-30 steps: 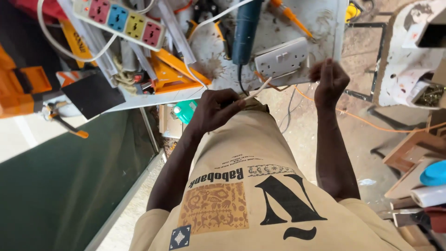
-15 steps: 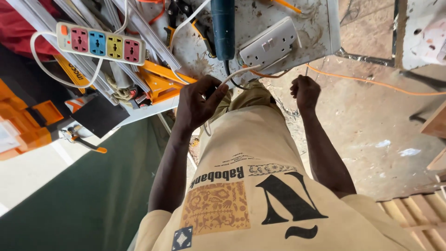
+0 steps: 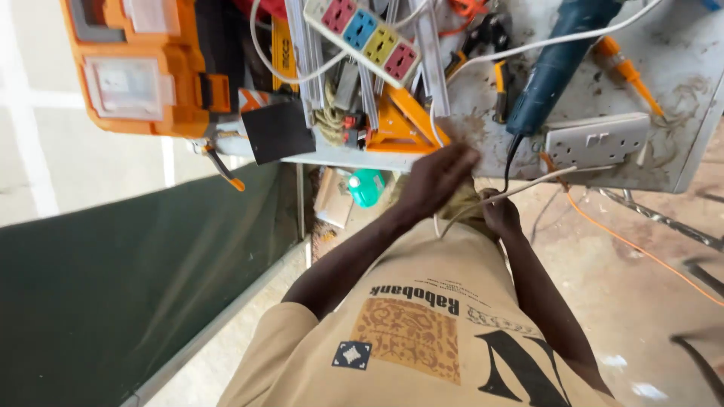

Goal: Stripping electrical wires and connecting them to a power strip using a screwdriver

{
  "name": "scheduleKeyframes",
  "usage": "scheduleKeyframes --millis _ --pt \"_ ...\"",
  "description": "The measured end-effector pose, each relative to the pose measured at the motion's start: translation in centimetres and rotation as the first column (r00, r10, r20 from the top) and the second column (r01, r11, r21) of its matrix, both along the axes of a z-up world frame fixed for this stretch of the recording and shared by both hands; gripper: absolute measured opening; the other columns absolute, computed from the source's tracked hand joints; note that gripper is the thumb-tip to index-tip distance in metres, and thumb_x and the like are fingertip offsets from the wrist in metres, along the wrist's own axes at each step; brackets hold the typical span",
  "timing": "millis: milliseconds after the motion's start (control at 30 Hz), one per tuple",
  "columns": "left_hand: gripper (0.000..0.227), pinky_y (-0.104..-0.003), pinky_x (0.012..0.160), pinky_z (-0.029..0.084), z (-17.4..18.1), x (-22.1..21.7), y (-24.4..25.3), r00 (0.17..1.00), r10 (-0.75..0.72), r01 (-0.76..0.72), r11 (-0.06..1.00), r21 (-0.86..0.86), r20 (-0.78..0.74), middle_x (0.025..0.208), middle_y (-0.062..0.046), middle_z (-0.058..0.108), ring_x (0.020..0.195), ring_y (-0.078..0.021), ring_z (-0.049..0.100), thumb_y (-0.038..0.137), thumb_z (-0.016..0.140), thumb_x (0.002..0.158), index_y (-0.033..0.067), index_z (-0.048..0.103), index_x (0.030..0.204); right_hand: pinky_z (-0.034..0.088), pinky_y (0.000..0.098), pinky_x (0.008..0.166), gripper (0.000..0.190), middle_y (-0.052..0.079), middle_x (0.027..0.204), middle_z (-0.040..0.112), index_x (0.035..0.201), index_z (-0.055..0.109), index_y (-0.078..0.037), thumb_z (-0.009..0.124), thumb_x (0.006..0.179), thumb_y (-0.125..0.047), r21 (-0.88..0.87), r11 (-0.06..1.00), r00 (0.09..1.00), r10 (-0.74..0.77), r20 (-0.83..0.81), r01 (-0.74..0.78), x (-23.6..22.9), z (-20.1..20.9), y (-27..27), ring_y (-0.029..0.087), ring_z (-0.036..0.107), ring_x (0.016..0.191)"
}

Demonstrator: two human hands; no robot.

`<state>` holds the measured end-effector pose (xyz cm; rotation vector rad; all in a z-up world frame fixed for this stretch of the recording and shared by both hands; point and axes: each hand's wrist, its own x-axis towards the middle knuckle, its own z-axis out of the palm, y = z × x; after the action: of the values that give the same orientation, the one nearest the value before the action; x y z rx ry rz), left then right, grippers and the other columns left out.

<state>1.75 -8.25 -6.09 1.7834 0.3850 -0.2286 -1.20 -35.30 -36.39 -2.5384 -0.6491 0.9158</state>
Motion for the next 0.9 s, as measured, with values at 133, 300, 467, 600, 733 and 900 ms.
scheduleKeyframes --millis 133,300,467,600,733,900 --pt "0.039 -0.035 0.070 0.057 -2.9 -5.1 5.1 0.980 0.187 -0.187 0.982 -0.003 -0.063 0.065 -0.006 0.069 0.072 -0.0251 0.075 0.051 0.058 0.104 0.0170 0.072 0.091 0.054 0.0559 0.052 0.028 0.024 0.092 0.065 0.118 0.058 0.005 0.045 0.110 -0.018 0.097 0.981 0.948 0.134 0.289 -0.168 -2.2 2.3 -0.3 0.050 0.068 0.073" --pt "0.027 -0.055 0.088 0.055 -12.2 -11.8 6.9 0.904 -0.162 0.240 0.958 0.157 -0.396 0.097 -0.014 0.076 0.100 -0.0434 0.070 0.046 0.060 0.095 0.0238 0.075 0.102 0.055 0.0528 0.075 0.041 0.015 0.082 0.069 0.100 0.066 -0.011 0.050 0.110 -0.047 -0.050 0.835 0.810 -0.545 -0.216 0.548 -6.2 5.2 -2.0 0.038 0.069 0.084" --pt "0.038 -0.056 0.107 0.050 -11.3 -8.9 4.0 0.731 -0.594 0.612 0.788 -0.061 -0.337 0.126 -0.018 0.071 0.123 -0.0438 0.063 0.042 0.057 0.098 0.0131 0.075 0.117 0.033 0.0246 0.036 0.045 0.006 0.052 0.040 0.078 0.055 -0.008 0.048 0.108 -0.041 -0.027 0.355 0.301 -0.828 -0.472 0.935 -7.4 13.8 4.0 0.014 0.042 0.038" --pt "0.033 -0.047 0.101 0.050 -14.2 -9.2 -2.1 0.707 -0.691 0.695 0.640 -0.329 0.149 0.117 -0.024 0.067 0.113 -0.0423 0.063 0.036 0.079 0.087 0.0089 0.078 0.107 0.039 0.0355 0.066 0.052 0.015 0.074 0.055 0.093 0.067 -0.007 0.051 0.109 -0.053 0.002 0.304 0.251 -0.784 -0.567 0.953 -7.8 15.2 5.3 0.024 0.053 0.069" --pt "0.040 -0.055 0.083 0.059 -21.9 -11.7 -4.2 0.702 -0.690 0.651 0.521 -0.552 0.175 0.092 -0.033 0.071 0.092 -0.0449 0.073 0.028 0.065 0.098 -0.0071 0.067 0.116 0.047 0.0522 0.097 0.073 0.018 0.095 0.076 0.097 0.079 -0.017 0.043 0.102 -0.080 -0.196 0.695 0.636 -0.715 -0.291 0.692 -4.3 25.3 5.5 0.045 0.065 0.114" --pt "0.044 -0.033 0.075 0.062 -20.8 -10.4 -3.5 0.760 -0.642 0.560 0.571 -0.600 0.098 0.087 -0.013 0.075 0.086 -0.0219 0.075 0.036 0.078 0.095 -0.0003 0.067 0.115 0.055 0.0343 0.079 0.045 0.003 0.087 0.074 0.106 0.074 -0.024 0.057 0.102 -0.065 -0.031 0.582 0.572 -0.807 -0.148 0.812 -1.6 21.9 2.7 0.023 0.074 0.083"
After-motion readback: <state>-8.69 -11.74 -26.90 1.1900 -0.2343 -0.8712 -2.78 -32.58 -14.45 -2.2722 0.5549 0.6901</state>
